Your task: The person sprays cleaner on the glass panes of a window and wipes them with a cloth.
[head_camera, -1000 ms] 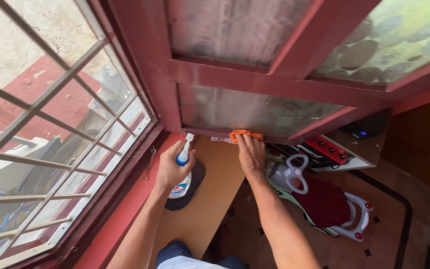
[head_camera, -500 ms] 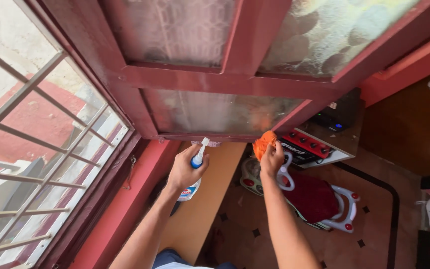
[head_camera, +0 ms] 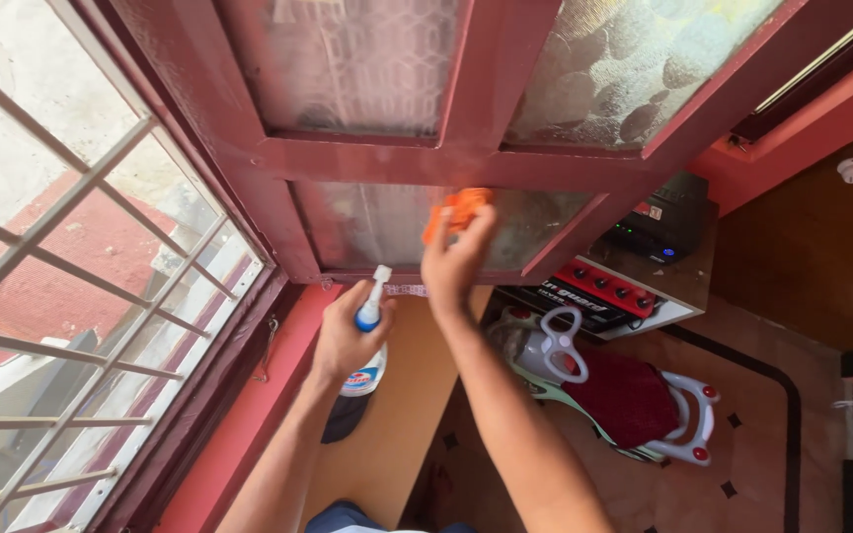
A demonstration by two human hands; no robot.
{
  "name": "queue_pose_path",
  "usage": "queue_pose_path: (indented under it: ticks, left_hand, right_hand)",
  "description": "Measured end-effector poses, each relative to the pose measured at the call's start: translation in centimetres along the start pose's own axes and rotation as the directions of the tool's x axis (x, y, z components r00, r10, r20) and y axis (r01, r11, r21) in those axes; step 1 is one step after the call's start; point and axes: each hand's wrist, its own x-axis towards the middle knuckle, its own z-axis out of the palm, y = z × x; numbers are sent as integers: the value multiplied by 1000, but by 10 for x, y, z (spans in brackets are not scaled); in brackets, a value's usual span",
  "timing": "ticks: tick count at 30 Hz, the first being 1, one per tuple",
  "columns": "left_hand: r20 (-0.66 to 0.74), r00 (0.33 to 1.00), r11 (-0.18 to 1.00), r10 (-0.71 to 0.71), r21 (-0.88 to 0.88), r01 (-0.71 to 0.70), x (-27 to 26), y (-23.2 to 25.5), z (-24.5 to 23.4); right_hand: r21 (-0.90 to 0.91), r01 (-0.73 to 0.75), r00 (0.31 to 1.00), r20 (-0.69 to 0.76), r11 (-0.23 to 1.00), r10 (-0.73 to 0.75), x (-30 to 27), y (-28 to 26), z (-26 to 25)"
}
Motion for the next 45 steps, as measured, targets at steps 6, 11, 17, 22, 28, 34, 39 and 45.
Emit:
queue_pose_path:
  ticks: [6, 11, 17, 22, 28, 34, 39, 45]
  left_hand:
    - [-76, 996, 999, -42, -14, 41, -6, -14, -39]
    - [-123, 991, 996, -51, 67, 60, -9, -15, -58]
    - [-133, 988, 991, -78, 99, 92, -8, -22, -48]
    - [-91, 991, 994, -100, 41, 104, -4, -31, -27]
    - [-34, 991, 991, -133, -6, 133, 1, -36, -21]
    - [-65, 991, 990, -116, 74, 121, -1, -47, -45]
    - [-94, 991, 987, -94, 120, 105, -7, -48, -71]
    - [-117, 979, 975, -167, 130, 181, -11, -50, -87]
  right_hand:
    - [187, 368, 835, 364, 911, -412, -25, -64, 42]
    - [-11, 636, 641, 565, 772, -520, -21, -68, 44]
    - [-39, 498, 728, 563, 866, -392, 19, -41, -27]
    - [74, -165, 884, 453, 983, 115, 53, 2, -94]
    - [-331, 285, 957, 144, 900, -250, 28, 93, -110]
    - [-320, 169, 985, 91, 932, -147, -22, 58, -29]
    - [-177, 272, 948, 215, 946, -233, -75, 17, 57]
    - [-168, 477, 744, 600, 863, -295, -100, -2, 88]
